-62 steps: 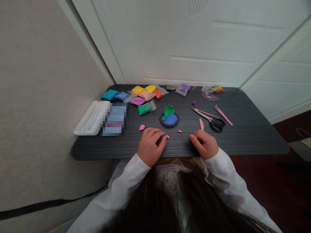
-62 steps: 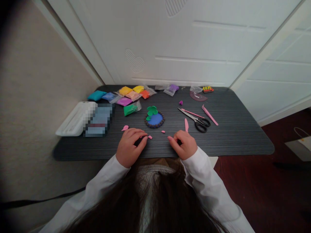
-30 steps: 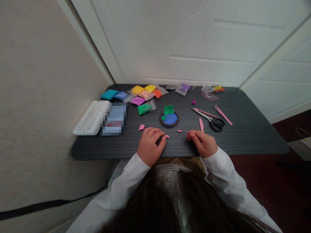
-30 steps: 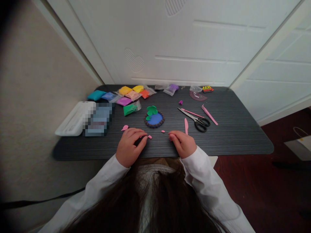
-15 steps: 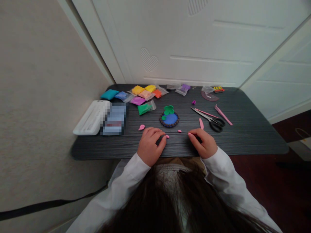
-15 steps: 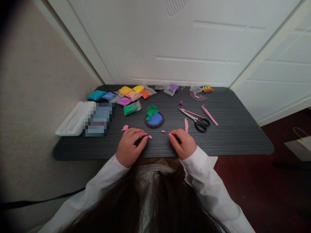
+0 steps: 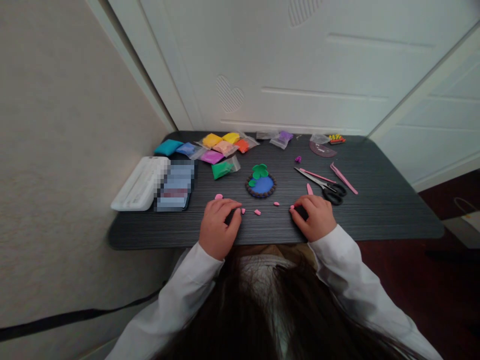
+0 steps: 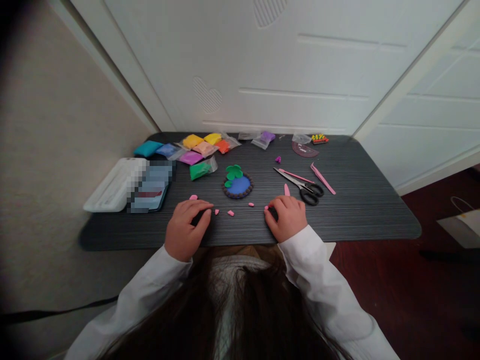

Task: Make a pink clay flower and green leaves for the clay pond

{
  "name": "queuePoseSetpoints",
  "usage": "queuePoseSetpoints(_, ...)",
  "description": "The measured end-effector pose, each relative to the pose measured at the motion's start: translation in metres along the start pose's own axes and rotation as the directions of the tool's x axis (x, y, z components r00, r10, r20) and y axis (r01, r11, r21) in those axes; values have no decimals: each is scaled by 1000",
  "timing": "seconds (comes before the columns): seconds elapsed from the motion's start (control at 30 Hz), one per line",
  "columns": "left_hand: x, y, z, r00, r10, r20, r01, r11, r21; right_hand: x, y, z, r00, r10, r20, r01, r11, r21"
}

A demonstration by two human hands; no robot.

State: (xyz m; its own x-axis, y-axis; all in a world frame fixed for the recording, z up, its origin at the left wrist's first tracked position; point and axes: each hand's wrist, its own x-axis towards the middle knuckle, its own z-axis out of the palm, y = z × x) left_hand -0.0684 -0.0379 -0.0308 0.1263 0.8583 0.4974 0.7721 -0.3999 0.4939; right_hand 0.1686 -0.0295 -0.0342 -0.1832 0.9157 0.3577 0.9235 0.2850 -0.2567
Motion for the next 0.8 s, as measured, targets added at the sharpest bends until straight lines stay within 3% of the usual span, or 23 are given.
queuePoseSetpoints(0.33,0,-3,-1,1000,2,-3,-2,1000,7,-11,-3,-5,985,-141,94,150,984,-92)
queuePoseSetpoints(0.57,-2,-6,-4,995,-52,-87,49,998,-37,-14,-7,-8,975,-189,119,202,973,-107)
queuePoseSetpoints(0.8,-3,-8,-7,985,-121,-126,111,990,-83,-16,-5,-9,984,-133,121,153,973,-175)
